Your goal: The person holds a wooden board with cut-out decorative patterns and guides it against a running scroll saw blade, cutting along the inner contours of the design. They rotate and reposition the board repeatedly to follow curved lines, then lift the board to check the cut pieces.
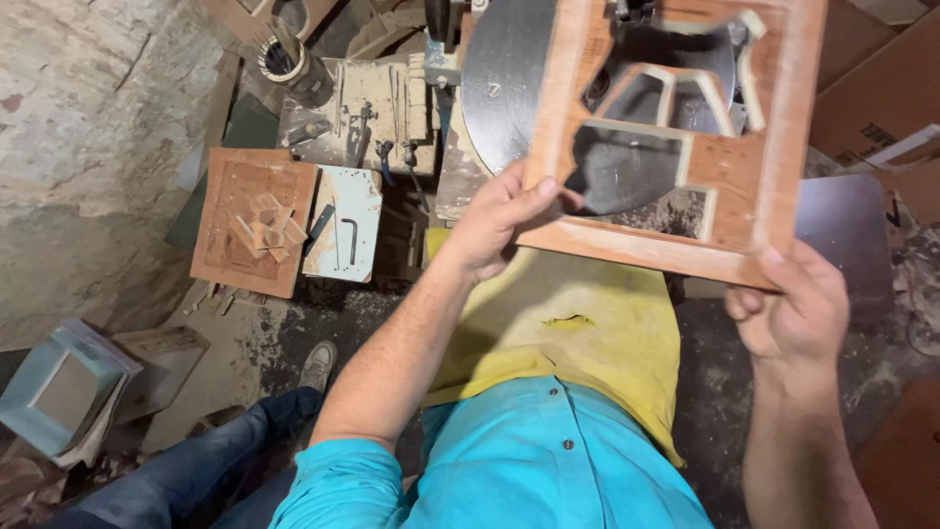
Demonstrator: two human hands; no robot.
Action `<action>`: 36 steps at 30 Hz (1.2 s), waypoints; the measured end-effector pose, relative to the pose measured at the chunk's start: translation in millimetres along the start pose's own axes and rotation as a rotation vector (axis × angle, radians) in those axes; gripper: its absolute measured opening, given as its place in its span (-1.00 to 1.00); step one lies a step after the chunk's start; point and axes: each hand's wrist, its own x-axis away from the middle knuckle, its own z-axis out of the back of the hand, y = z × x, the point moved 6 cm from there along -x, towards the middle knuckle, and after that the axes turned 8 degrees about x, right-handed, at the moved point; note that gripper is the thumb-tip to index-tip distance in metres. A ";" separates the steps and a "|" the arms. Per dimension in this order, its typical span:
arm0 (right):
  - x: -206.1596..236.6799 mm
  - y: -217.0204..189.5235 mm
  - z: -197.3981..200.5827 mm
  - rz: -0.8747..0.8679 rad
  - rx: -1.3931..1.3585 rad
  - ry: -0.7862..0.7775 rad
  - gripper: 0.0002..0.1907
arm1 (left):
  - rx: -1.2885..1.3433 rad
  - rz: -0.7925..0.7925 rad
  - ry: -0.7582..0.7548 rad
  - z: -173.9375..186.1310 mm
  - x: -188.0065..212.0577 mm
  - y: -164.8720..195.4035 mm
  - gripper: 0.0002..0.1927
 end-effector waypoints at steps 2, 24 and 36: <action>-11.1 2.7 -18.5 0.006 0.048 -0.056 -0.78 | -0.089 -0.014 0.102 6.0 -3.5 15.3 -0.61; -174.0 23.8 -152.5 -0.335 -0.238 -0.584 -0.44 | -0.079 -0.189 0.066 76.6 -25.3 91.8 -0.56; -182.0 28.2 -148.6 -0.340 -0.200 -0.535 -0.22 | -0.135 -0.170 0.107 71.2 -29.5 94.8 -0.57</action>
